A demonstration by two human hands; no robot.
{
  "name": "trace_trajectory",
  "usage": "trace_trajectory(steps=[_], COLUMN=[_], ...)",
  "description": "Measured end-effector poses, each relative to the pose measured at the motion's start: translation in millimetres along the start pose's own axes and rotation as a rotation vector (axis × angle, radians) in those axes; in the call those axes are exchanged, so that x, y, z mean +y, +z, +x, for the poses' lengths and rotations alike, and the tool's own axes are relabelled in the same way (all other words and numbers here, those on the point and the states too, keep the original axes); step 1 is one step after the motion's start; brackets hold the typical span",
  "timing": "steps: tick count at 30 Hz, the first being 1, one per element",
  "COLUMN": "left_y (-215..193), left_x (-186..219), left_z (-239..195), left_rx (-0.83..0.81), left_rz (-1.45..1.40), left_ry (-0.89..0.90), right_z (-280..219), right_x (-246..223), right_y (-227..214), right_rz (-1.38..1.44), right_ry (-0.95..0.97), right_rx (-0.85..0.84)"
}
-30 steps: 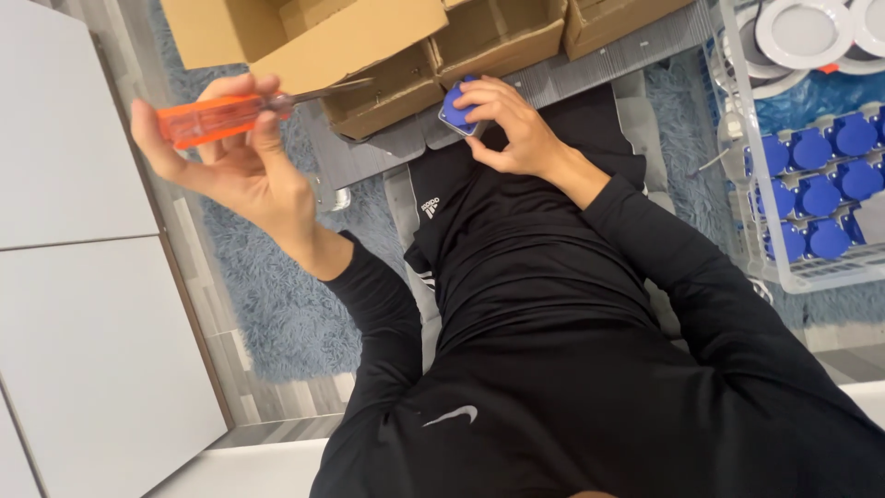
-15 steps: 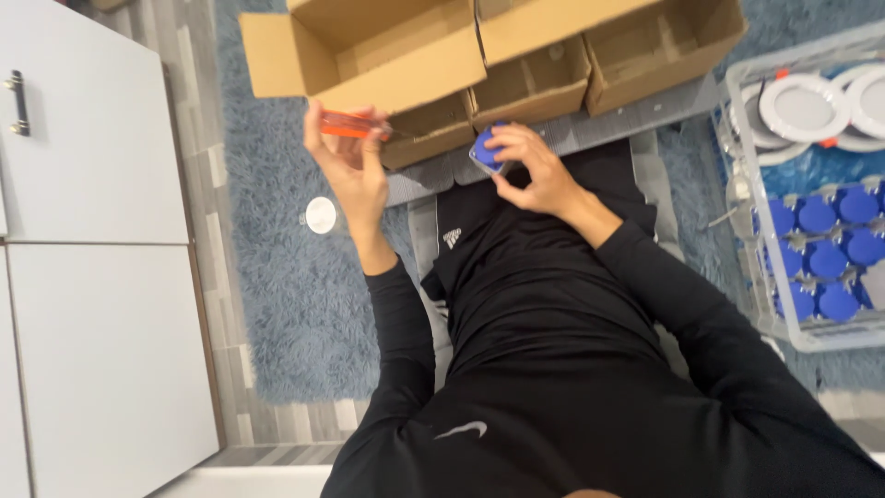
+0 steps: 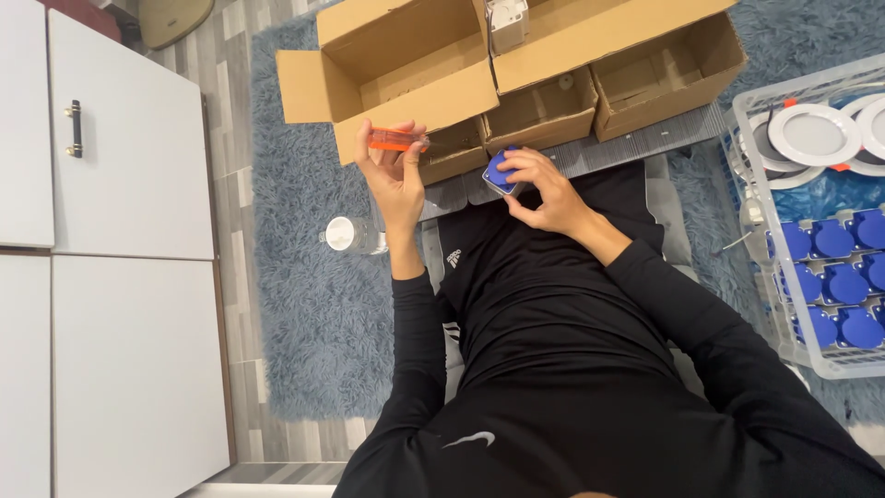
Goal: Assemble electrical components and LED lights using a screwdriver
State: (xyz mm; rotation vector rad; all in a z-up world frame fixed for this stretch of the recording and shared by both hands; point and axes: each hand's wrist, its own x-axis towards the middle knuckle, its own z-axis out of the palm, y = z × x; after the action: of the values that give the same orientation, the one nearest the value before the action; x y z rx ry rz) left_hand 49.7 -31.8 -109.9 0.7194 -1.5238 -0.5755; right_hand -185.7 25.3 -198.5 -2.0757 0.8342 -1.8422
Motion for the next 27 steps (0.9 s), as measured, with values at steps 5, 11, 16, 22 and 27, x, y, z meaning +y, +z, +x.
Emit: trace_trajectory(steps=[5, 11, 16, 22, 27], left_y=[-6.8, -18.1, -31.3, -50.1, -34.5], left_x=[-0.8, 14.0, 31.9, 71.1, 88.8], left_z=[-0.1, 4.0, 11.2, 13.2, 5.6], left_rx=[0.019, 0.009, 0.109, 0.172, 0.159], left_rz=[0.063, 0.154, 0.037, -0.07, -0.193], left_ry=[0.051, 0.146, 0.179, 0.231, 0.204], right_z=[1.1, 2.3, 8.7, 26.6, 32.8], right_x=[-3.3, -6.5, -14.7, -43.1, -64.7], right_y=[-1.3, -2.2, -6.2, -21.3, -20.9], right_rz=[-0.004, -0.003, -0.031, -0.005, 0.459], right_ry=[-0.004, 0.007, 0.033, 0.188, 0.453], right_rx=[-0.001, -0.002, -0.029, 0.038, 0.071])
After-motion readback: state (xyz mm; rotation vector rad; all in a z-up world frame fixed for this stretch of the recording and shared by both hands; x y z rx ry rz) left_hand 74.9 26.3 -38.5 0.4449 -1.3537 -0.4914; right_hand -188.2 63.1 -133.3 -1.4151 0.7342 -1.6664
